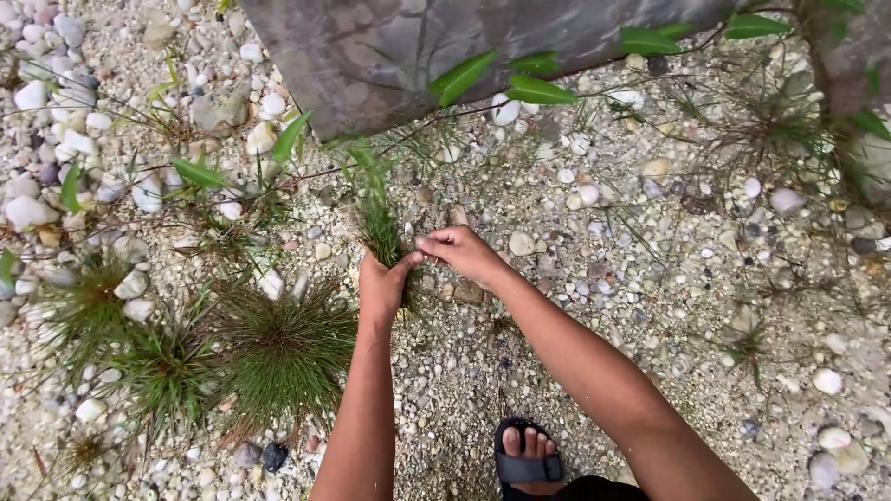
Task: Pulling small weeds and grass from a rocky ground surface by hand and collecting them in one hand.
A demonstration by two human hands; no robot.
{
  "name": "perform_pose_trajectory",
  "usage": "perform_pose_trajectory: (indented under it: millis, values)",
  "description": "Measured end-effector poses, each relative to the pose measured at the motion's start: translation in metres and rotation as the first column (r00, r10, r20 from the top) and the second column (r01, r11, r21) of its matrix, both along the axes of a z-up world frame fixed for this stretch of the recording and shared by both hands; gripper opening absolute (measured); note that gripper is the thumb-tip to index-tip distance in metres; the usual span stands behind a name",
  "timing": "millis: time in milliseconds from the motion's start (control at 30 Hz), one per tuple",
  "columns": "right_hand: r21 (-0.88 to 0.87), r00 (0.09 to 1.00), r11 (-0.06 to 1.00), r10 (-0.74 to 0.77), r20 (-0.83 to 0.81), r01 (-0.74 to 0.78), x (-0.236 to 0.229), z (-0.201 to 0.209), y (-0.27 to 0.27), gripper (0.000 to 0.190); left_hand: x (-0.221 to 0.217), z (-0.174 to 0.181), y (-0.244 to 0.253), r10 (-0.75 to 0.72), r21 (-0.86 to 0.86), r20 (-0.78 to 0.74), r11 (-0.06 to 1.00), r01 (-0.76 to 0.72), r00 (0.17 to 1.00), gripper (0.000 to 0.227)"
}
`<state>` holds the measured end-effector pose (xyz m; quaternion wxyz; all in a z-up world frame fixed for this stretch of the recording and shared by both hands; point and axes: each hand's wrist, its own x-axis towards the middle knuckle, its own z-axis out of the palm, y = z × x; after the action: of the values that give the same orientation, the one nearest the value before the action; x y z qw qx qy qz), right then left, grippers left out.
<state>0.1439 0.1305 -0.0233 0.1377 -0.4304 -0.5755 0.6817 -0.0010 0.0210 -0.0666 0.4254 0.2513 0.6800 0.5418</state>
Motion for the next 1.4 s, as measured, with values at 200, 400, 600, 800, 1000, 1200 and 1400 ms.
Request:
perform_pose_trajectory:
  millis: [200,400,600,800,1000,1200,1400]
  values:
    - [0.331,0.972,0.944,-0.072,0.224,-0.006,0.016,-0.013,0.020,0.024,0.014,0.007,-0.011,0.059,-0.040,0.114,0.998,-0.054,0.992,0.031]
    - [0.627,0.840,0.771,-0.411,0.355,0.112,0.043,-0.072,0.076,0.047,0.014,0.016,-0.029,0.056,-0.159,0.099,0.987,-0.040,0.994,0.019]
    - [0.673,0.846,0.739,-0.369,0.385,0.015,0.029,-0.093,0.104,0.030,0.010,0.010,-0.036,0.102,-0.204,0.105,0.976,-0.079,0.989,0.032]
    - [0.762,0.733,0.637,-0.463,0.498,-0.116,0.021,-0.069,0.091,0.025,0.005,0.037,-0.031,0.166,-0.282,0.069,0.949,-0.140,0.984,0.040]
    - [0.791,0.807,0.587,-0.376,0.455,-0.172,0.032,-0.078,0.086,0.035,0.002,-0.008,-0.043,0.131,-0.157,0.123,0.981,-0.111,0.984,0.025]
    - [0.656,0.745,0.752,-0.397,0.536,-0.071,0.030,-0.061,0.070,0.036,0.006,-0.019,-0.039,0.090,-0.131,0.113,0.989,-0.075,0.990,0.023]
    - [0.821,0.912,0.542,-0.405,0.067,0.181,0.039,-0.077,0.062,0.014,0.010,-0.019,-0.034,0.064,-0.100,0.119,0.994,-0.052,0.991,0.022]
